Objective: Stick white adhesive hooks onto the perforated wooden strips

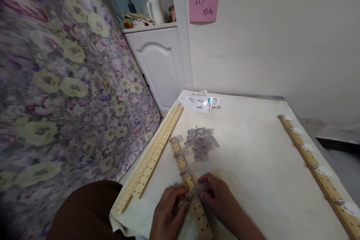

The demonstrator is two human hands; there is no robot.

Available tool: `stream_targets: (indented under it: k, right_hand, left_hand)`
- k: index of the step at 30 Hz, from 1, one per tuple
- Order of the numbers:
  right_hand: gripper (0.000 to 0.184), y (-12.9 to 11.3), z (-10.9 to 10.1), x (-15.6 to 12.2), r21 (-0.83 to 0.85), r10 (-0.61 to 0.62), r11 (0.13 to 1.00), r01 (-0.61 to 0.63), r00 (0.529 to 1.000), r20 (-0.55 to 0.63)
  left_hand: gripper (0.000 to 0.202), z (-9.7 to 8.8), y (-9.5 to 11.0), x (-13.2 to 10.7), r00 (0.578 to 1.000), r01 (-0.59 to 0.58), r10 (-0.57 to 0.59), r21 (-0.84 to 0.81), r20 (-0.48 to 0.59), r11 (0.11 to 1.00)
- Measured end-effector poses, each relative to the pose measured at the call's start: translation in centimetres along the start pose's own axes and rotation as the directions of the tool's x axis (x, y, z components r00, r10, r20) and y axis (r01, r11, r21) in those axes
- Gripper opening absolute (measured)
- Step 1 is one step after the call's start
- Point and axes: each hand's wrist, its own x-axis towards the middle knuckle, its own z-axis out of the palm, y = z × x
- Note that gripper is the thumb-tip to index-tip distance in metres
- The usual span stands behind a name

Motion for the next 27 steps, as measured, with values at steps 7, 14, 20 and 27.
stream_targets:
  k: [7,14,20,27]
  right_hand:
    - [0.023,-0.1,-0.1,0.0,-0.03,-0.008,1.0,0.008,1.0,0.001]
    - [0.023,0.3,0.0,0.0,-0.016,-0.014,1.0,0.014,1.0,0.003]
    - [0.023,0.2,0.0,0.1,-0.009,-0.022,1.0,0.022,1.0,0.005]
    - [0.024,0.0,0.0,0.0,-0.005,-0.018,1.0,0.018,1.0,0.007]
  left_hand:
    - [0.013,-0.4,-0.2,-0.3,0.996,0.033,-0.041,-0.109,-0.074,0.994]
    - [0.019,-1.0,-0.5,-1.1,0.994,-0.097,0.089,-0.125,-0.067,0.987]
    - [0.045,-1.0,-1.3,-1.7,0.968,-0.251,0.251,-0.081,-0.017,0.964]
    - [0.05,-0.8,-1.8,-1.9,0.963,-0.264,0.265,-0.022,0.046,0.964]
